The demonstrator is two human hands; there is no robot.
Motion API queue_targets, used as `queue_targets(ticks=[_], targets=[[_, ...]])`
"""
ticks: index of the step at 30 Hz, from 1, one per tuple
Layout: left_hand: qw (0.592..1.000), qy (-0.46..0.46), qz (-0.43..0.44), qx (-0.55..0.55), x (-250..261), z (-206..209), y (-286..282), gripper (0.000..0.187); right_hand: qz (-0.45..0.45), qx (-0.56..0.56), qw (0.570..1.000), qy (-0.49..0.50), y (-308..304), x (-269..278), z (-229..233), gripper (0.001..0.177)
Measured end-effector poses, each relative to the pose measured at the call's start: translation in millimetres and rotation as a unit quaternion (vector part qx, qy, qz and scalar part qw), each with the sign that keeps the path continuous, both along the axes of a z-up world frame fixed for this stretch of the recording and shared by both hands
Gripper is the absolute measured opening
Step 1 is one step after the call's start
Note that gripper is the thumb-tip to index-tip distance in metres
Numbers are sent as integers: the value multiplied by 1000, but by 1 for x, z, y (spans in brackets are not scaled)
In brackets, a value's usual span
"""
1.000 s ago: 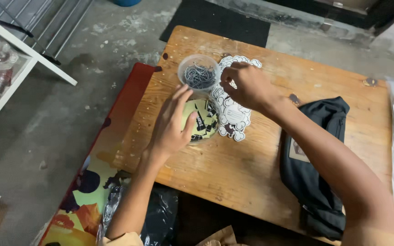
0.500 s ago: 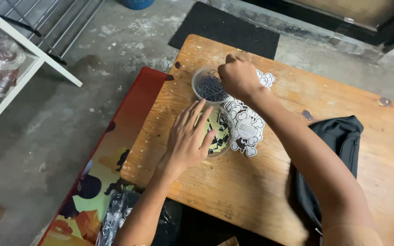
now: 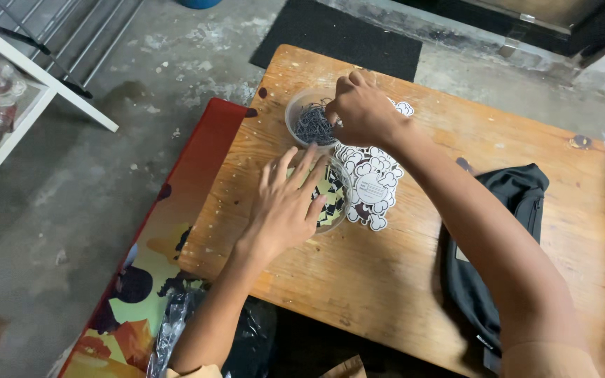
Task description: The person wipes a black bag with a green cloth, attaches a sticker to it, and then places the bag into a clear plastic bag. They also wipe the plastic bag with the cloth before sealing it.
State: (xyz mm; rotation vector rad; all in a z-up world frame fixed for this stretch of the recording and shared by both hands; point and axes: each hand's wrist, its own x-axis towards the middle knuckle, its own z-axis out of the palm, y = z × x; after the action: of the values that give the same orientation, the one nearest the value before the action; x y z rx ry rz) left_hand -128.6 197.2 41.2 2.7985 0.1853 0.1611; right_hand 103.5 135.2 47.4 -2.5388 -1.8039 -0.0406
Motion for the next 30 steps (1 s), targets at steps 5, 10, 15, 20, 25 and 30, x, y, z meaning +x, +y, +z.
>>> queue_targets(ticks=[5,10,15,20,25,30], targets=[[1000,8,2,-8,0,1,0,57,10,-15,999,41,7,-1,0,11],[1000,-9,-1,-6,-1,-3,1,55,35,-36,998,49,18,10,-18,11],[992,-98,-19,74,0,-24,7,56,176,182,952,170,-3,14,15,9],[989,-139,-18,56,-3,-22,6,58,-13,245,874,419,-63,-18,87,4],[984,-168,-30,56,-2,-18,5,50,-72,276,858,428,-108,-27,101,9],[990,-140,-21,20,-4,-2,-2,41,-119,168,954,219,-138,-24,41,11]])
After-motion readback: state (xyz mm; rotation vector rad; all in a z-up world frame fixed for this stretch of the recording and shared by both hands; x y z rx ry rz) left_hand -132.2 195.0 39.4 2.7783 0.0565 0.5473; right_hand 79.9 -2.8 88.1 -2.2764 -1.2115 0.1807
